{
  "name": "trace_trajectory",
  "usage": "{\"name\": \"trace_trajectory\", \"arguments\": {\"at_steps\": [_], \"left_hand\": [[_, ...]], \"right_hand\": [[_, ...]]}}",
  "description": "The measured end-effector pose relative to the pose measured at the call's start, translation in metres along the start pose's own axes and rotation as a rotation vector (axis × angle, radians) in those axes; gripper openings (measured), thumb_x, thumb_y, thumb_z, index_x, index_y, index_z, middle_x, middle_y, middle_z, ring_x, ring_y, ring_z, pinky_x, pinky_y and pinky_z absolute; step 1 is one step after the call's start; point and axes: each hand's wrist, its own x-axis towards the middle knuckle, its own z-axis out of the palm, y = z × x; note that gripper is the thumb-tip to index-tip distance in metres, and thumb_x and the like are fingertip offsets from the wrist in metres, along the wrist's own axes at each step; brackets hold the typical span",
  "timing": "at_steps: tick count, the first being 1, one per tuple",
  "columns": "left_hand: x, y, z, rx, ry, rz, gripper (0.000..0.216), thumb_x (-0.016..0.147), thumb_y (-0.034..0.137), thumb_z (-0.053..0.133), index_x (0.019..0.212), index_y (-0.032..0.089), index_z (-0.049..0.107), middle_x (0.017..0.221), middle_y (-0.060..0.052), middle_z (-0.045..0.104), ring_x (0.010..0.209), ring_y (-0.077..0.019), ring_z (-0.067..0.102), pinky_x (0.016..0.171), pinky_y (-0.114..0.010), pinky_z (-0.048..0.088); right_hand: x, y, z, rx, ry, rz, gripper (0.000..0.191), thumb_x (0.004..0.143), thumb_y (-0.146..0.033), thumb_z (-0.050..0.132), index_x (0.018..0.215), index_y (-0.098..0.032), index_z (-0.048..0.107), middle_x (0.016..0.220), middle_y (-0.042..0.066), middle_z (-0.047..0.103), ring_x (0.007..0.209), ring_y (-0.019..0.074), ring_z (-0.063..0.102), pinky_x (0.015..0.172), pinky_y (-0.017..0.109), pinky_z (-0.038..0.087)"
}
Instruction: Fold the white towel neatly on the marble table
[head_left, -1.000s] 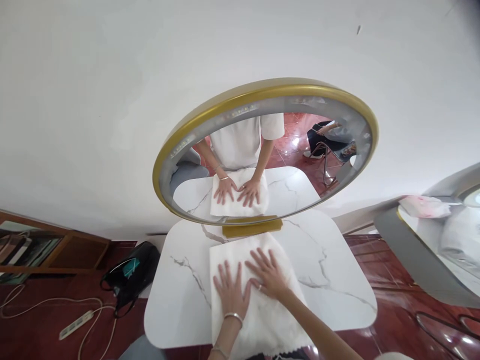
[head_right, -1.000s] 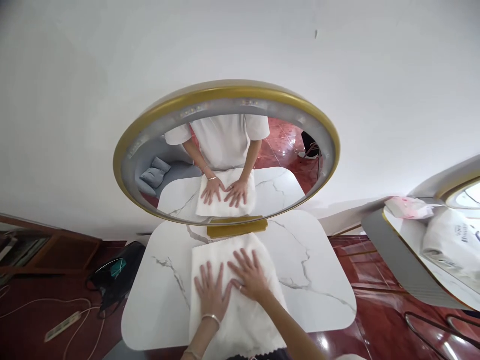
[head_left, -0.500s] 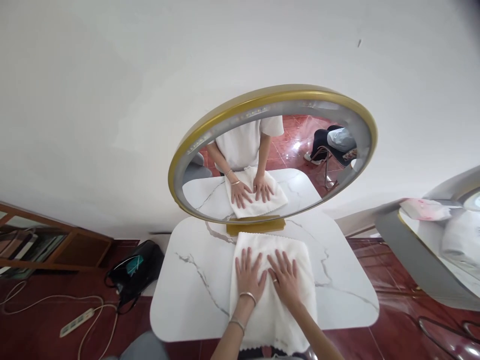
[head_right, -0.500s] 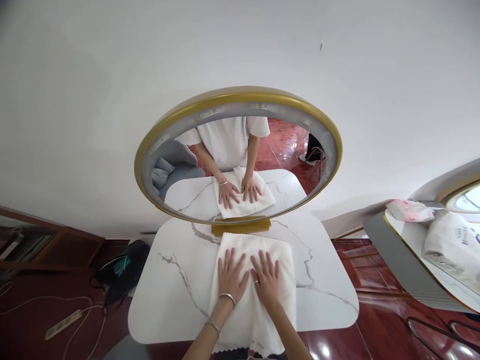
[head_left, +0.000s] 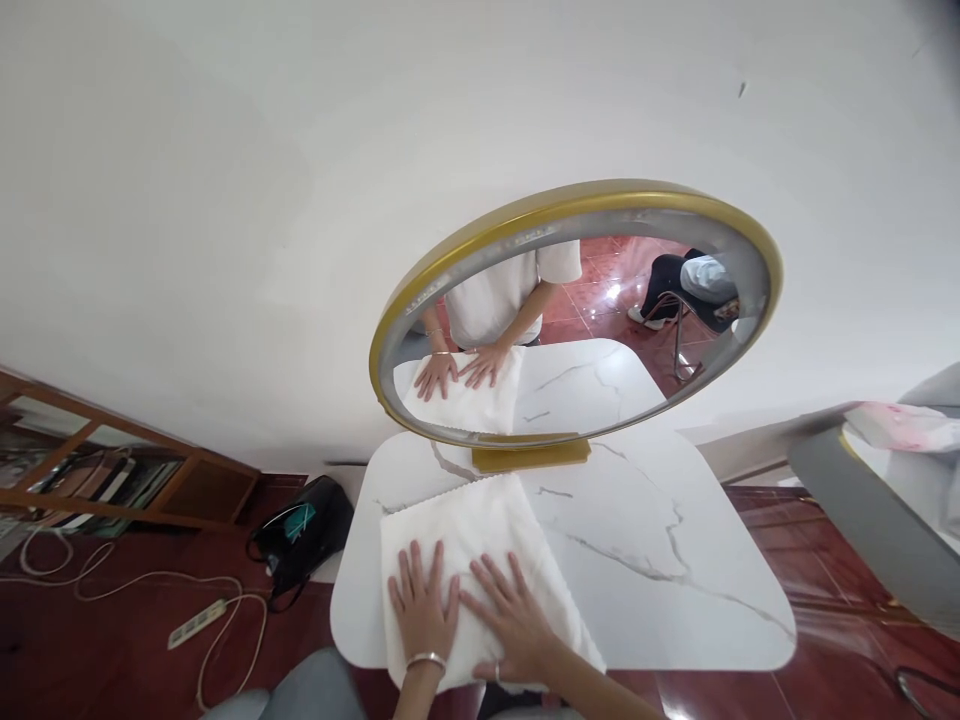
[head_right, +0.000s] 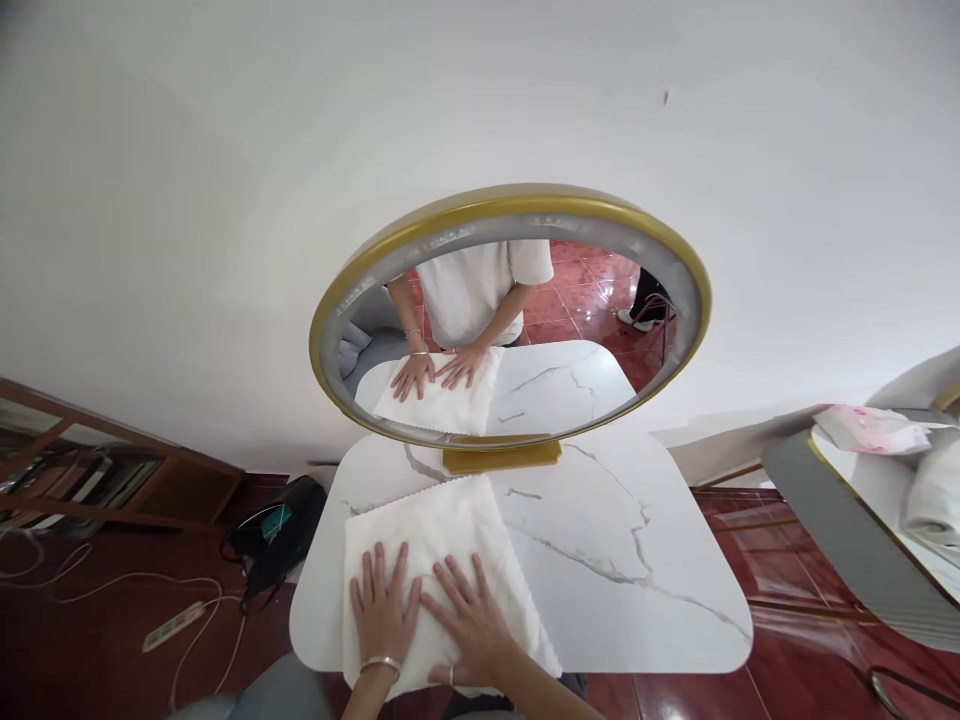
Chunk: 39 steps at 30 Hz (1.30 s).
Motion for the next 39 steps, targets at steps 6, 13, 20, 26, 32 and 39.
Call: {"name": "trace_trajectory", "arguments": {"at_steps": [6,13,20,26,32,39], "left_hand": [[-0.009,0.052,0.010,-0.006,-0.043,0.048,0.048,0.089,0.033,0.045,0.136,0.026,0.049,0.153,-0.011,0.032,0.145,-0.0323,0.013,0.112,-0.058,0.019],[0.000,0.142,0.032,-0.138,-0.147,0.272,0.058,0.089,0.042,0.048,0.144,0.032,0.035,0.157,-0.006,0.021,0.146,-0.0326,0.007,0.114,-0.059,0.013],[0.013,0.234,0.046,-0.279,-0.207,0.498,0.065,0.088,0.051,0.048,0.147,0.037,0.024,0.159,-0.004,0.013,0.145,-0.0316,0.013,0.115,-0.056,0.016],[0.027,0.289,0.057,-0.296,-0.251,0.547,0.054,0.092,0.045,0.043,0.144,0.042,0.029,0.158,0.000,0.020,0.144,-0.0287,0.018,0.113,-0.050,0.023],[0.069,0.329,0.059,-0.207,-0.320,0.441,0.051,0.093,0.038,0.042,0.144,0.039,0.034,0.157,-0.005,0.021,0.144,-0.0332,0.016,0.112,-0.055,0.023],[0.105,0.372,0.063,-0.116,-0.373,0.355,0.054,0.092,0.034,0.042,0.145,0.024,0.036,0.156,-0.014,0.023,0.142,-0.0394,0.018,0.110,-0.058,0.022]], "right_hand": [[-0.044,0.020,-0.019,-0.045,0.024,0.080,0.088,0.081,-0.072,0.044,0.151,-0.030,0.010,0.158,0.008,0.006,0.145,0.0354,0.005,0.111,0.064,-0.009],[-0.121,0.056,-0.038,-0.208,0.169,0.346,0.081,0.088,-0.060,0.042,0.152,-0.024,0.007,0.156,0.006,0.019,0.144,0.0289,0.016,0.117,0.055,0.004],[-0.185,0.099,-0.043,-0.420,0.466,0.741,0.076,0.093,-0.054,0.037,0.153,-0.022,0.002,0.154,0.007,0.027,0.142,0.0233,0.026,0.116,0.047,0.016],[-0.217,0.144,-0.061,-0.496,0.572,0.978,0.072,0.094,-0.058,0.026,0.153,-0.025,0.002,0.156,0.007,0.023,0.143,0.0277,0.020,0.114,0.056,0.015],[-0.205,0.201,-0.100,-0.494,0.441,0.964,0.064,0.095,-0.052,0.024,0.152,-0.028,0.008,0.156,0.005,0.024,0.144,0.0265,0.018,0.111,0.063,0.003],[-0.168,0.255,-0.140,-0.481,0.375,0.939,0.059,0.096,-0.049,0.024,0.150,-0.026,0.021,0.157,0.004,0.019,0.145,0.0248,0.011,0.109,0.067,0.000]]}}
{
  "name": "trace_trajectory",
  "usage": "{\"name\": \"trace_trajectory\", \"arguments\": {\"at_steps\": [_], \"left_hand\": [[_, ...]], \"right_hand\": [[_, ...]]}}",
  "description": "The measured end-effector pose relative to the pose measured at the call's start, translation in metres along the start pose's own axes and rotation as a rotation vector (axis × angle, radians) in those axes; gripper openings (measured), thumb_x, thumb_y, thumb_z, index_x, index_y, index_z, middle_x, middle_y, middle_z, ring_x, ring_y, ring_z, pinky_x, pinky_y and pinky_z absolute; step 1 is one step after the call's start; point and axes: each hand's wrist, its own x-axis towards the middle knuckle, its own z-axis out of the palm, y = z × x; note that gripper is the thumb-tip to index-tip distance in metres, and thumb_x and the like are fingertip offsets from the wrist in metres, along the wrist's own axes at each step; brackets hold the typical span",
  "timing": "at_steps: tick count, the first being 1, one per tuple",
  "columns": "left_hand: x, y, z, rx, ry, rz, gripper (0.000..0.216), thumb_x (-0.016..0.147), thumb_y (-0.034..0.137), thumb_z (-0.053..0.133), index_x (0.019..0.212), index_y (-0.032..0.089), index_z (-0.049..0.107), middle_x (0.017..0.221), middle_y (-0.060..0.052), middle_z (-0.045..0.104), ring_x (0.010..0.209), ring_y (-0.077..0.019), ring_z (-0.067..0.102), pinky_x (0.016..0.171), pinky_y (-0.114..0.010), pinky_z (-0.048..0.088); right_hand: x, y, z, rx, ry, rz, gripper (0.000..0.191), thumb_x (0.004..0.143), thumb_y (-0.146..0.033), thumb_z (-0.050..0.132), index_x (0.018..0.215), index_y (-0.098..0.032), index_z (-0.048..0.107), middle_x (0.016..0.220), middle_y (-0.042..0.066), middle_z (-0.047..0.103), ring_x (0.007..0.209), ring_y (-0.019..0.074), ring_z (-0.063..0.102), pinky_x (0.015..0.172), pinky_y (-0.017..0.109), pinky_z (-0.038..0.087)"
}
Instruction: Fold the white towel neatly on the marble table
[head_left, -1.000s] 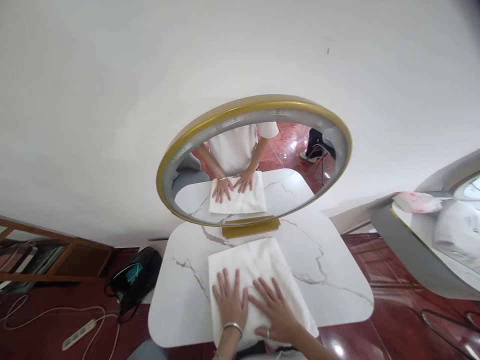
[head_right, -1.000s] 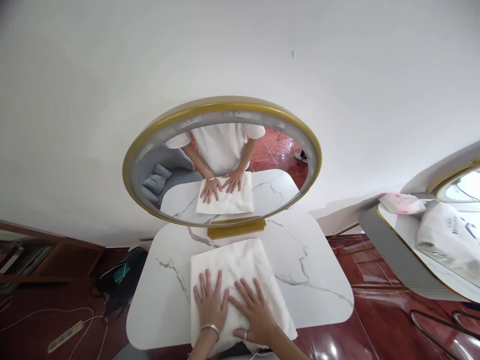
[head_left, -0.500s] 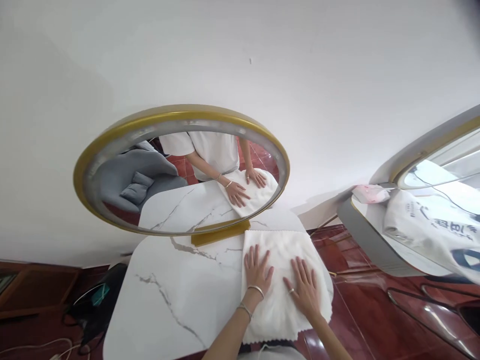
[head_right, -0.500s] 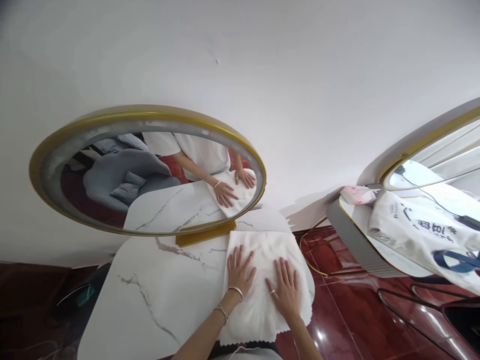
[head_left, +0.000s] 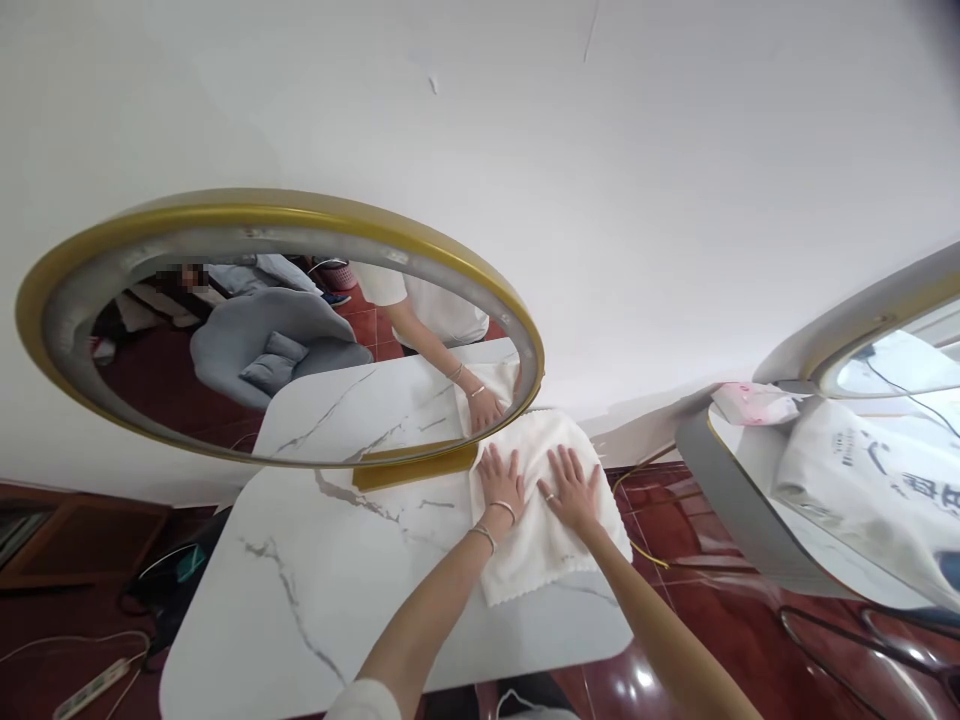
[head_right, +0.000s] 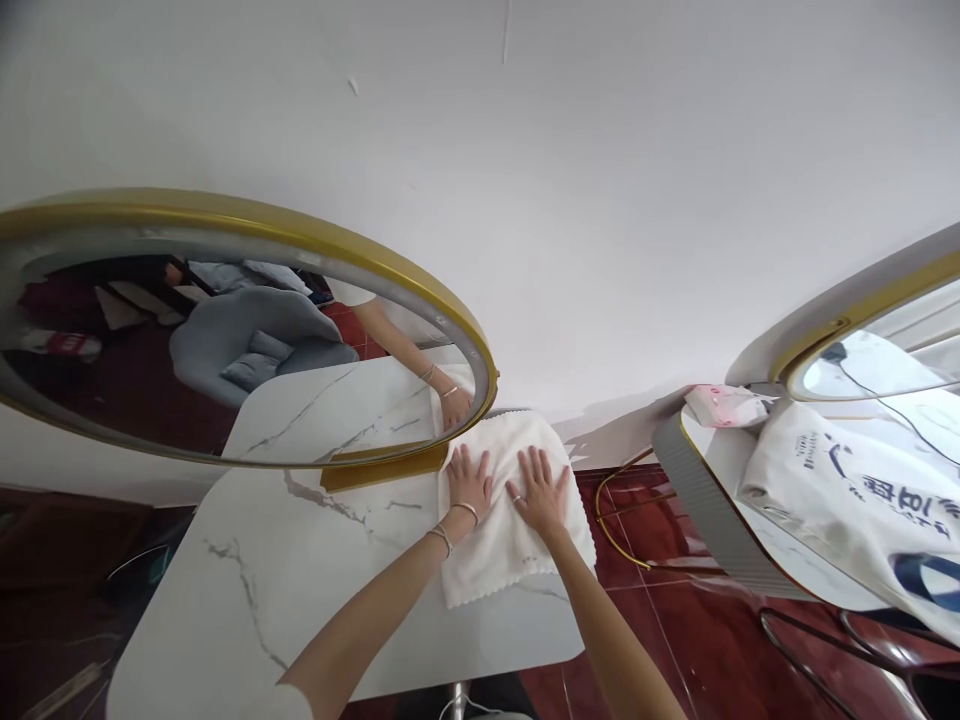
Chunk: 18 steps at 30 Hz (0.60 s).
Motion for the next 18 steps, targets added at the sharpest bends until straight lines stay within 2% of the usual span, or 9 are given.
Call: {"name": "trace_trajectory", "arguments": {"at_steps": [5,9,13,18], "left_hand": [[0.031,0.010,-0.005,0.041,-0.019,-0.030,0.053,0.092,0.032,0.041,0.143,0.018,0.040,0.153,-0.020,0.026,0.139,-0.0431,0.023,0.109,-0.060,0.020],[0.033,0.011,-0.010,0.045,-0.022,-0.026,0.052,0.092,0.031,0.040,0.141,0.015,0.043,0.153,-0.021,0.025,0.140,-0.0434,0.021,0.110,-0.060,0.017],[0.000,0.006,-0.005,0.084,-0.045,0.027,0.053,0.092,0.032,0.039,0.142,0.017,0.042,0.155,-0.018,0.022,0.143,-0.0422,0.012,0.112,-0.058,0.014],[-0.079,-0.009,0.020,0.084,0.027,0.101,0.051,0.092,0.041,0.039,0.139,0.024,0.046,0.154,-0.013,0.027,0.142,-0.0402,0.016,0.112,-0.058,0.014]], "right_hand": [[0.029,0.000,-0.003,-0.002,-0.053,0.011,0.058,0.096,-0.047,0.025,0.150,-0.026,0.022,0.158,0.004,0.016,0.145,0.0245,0.010,0.109,0.065,0.007],[0.024,0.002,-0.006,-0.004,-0.060,0.005,0.058,0.096,-0.047,0.023,0.150,-0.024,0.023,0.158,0.004,0.016,0.145,0.0232,0.010,0.110,0.062,0.009],[-0.020,0.005,-0.006,0.008,-0.003,-0.008,0.058,0.097,-0.048,0.023,0.150,-0.025,0.023,0.157,0.005,0.021,0.145,0.0237,0.013,0.111,0.061,0.007],[-0.106,-0.002,-0.003,0.032,0.094,-0.038,0.060,0.096,-0.051,0.024,0.149,-0.024,0.025,0.155,0.006,0.025,0.144,0.0256,0.017,0.113,0.059,0.005]]}}
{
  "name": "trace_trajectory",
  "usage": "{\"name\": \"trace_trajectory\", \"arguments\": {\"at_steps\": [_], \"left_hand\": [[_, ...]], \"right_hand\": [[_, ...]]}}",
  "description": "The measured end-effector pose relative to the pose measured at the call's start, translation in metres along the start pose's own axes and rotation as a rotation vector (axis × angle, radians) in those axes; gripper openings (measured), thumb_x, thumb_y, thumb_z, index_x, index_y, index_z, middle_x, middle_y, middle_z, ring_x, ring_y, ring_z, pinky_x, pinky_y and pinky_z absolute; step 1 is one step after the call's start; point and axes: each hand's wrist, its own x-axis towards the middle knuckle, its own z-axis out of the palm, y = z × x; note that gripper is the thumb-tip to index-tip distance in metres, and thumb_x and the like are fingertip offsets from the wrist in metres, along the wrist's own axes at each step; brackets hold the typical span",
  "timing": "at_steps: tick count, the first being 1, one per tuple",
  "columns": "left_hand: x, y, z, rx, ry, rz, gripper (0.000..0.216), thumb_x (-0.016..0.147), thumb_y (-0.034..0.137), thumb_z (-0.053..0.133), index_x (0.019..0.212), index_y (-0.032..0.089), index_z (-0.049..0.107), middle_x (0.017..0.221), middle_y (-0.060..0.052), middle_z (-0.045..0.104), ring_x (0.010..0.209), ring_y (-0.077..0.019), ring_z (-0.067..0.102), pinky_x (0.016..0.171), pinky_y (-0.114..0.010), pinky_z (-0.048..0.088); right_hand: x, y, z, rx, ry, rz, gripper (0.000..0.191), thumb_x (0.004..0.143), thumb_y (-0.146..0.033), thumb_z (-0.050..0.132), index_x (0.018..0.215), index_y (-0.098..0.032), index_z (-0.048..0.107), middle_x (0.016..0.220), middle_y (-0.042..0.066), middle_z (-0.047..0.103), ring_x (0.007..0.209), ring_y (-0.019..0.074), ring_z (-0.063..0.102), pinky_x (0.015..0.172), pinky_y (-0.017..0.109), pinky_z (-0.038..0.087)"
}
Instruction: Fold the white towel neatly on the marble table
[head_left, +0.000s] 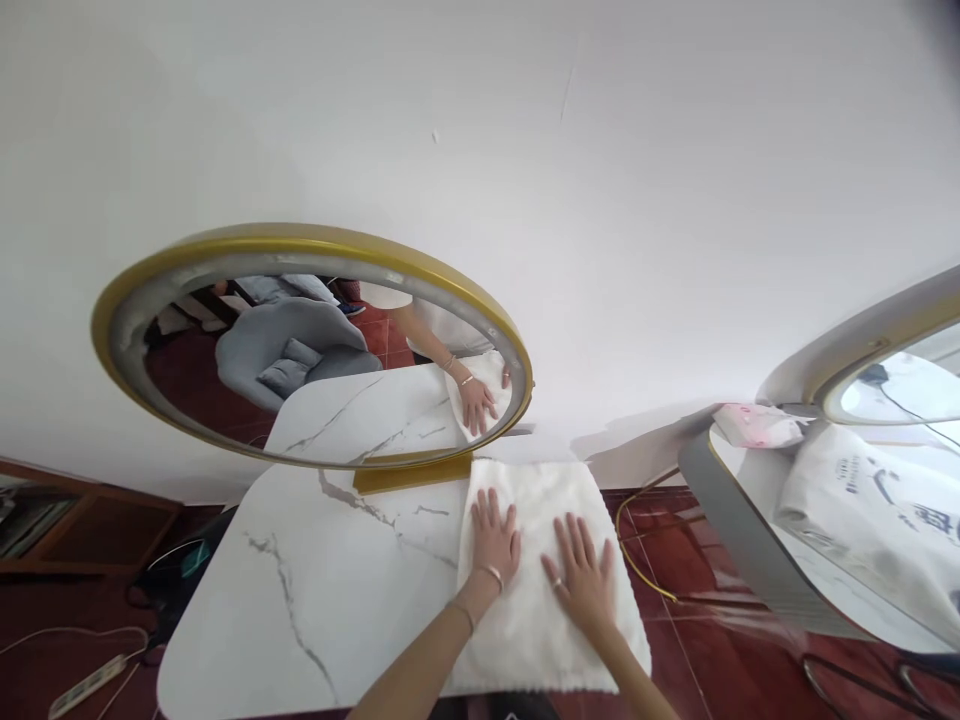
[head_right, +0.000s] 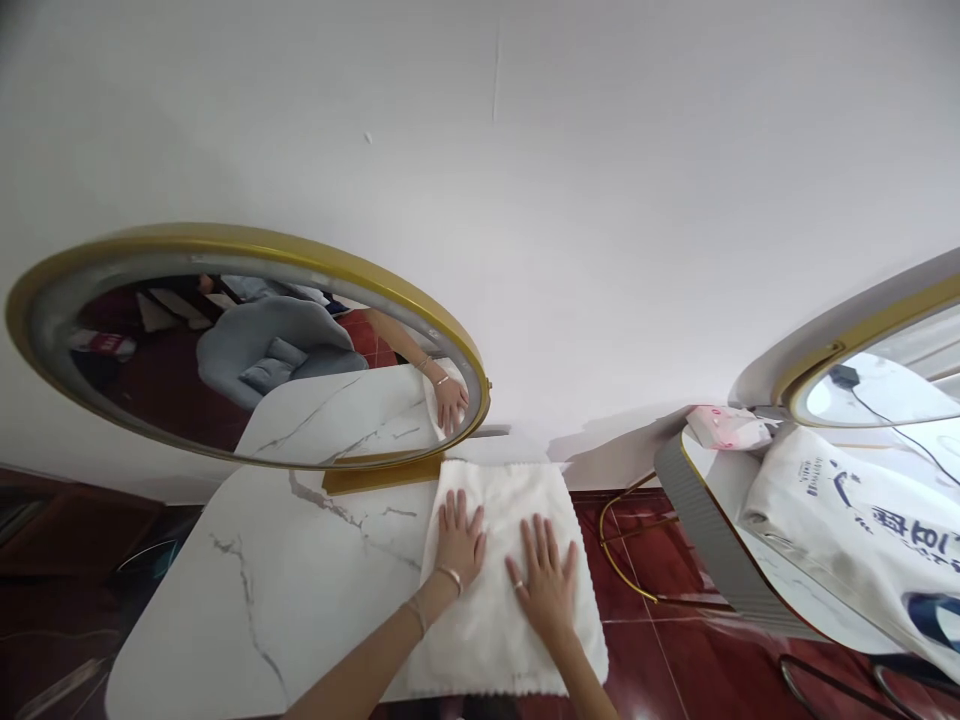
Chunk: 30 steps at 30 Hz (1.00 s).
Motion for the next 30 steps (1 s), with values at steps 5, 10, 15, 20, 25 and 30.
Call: {"name": "trace_trajectory", "arguments": {"at_steps": [5,10,15,20,25,30], "left_hand": [[-0.043,-0.019,-0.003,-0.095,0.001,-0.073,0.048,0.087,0.041,0.049,0.134,0.032,0.051,0.147,-0.010,0.039,0.134,-0.0368,0.034,0.106,-0.052,0.029],[-0.004,-0.043,-0.060,-0.121,-0.076,-0.389,0.052,0.087,0.024,0.046,0.139,0.025,0.042,0.140,-0.014,0.044,0.125,-0.0311,0.043,0.101,-0.046,0.034],[0.029,-0.059,-0.098,-0.207,-0.259,-0.303,0.034,0.086,0.021,0.047,0.120,0.021,0.055,0.113,-0.009,0.063,0.104,-0.0222,0.059,0.088,-0.034,0.044],[0.030,-0.068,-0.106,-0.229,-0.297,-0.098,0.028,0.088,0.019,0.045,0.113,0.026,0.057,0.110,-0.004,0.063,0.104,-0.0185,0.060,0.086,-0.029,0.045],[0.036,-0.069,-0.106,-0.226,-0.316,0.020,0.027,0.086,0.020,0.050,0.111,0.028,0.059,0.116,-0.003,0.062,0.105,-0.0193,0.061,0.087,-0.030,0.046],[0.038,-0.067,-0.118,-0.241,-0.280,0.071,0.018,0.086,0.016,0.050,0.095,0.019,0.065,0.100,-0.008,0.069,0.097,-0.0224,0.064,0.084,-0.032,0.047]], "right_hand": [[-0.055,-0.012,0.001,0.043,0.040,-0.020,0.064,0.092,-0.058,0.032,0.148,-0.026,0.029,0.153,0.007,0.030,0.142,0.0292,0.023,0.112,0.060,0.008],[-0.053,-0.007,0.004,0.115,0.080,-0.026,0.062,0.090,-0.063,0.036,0.139,-0.027,0.044,0.144,0.009,0.045,0.133,0.0306,0.039,0.109,0.063,0.016],[-0.039,-0.003,0.000,0.275,0.159,0.047,0.055,0.090,-0.064,0.036,0.125,-0.025,0.053,0.125,0.012,0.060,0.119,0.0330,0.052,0.102,0.068,0.025],[-0.011,-0.018,-0.018,0.529,0.209,0.016,0.044,0.094,-0.051,0.041,0.126,-0.022,0.047,0.116,0.012,0.062,0.111,0.0296,0.056,0.096,0.055,0.042],[0.041,-0.045,-0.042,0.689,0.138,-0.154,0.040,0.094,-0.034,0.043,0.132,-0.023,0.040,0.116,0.010,0.060,0.112,0.0250,0.055,0.093,0.045,0.048],[0.084,-0.062,-0.064,0.704,0.012,-0.317,0.038,0.089,-0.023,0.044,0.127,-0.024,0.046,0.118,0.010,0.059,0.113,0.0248,0.054,0.095,0.046,0.048]]}}
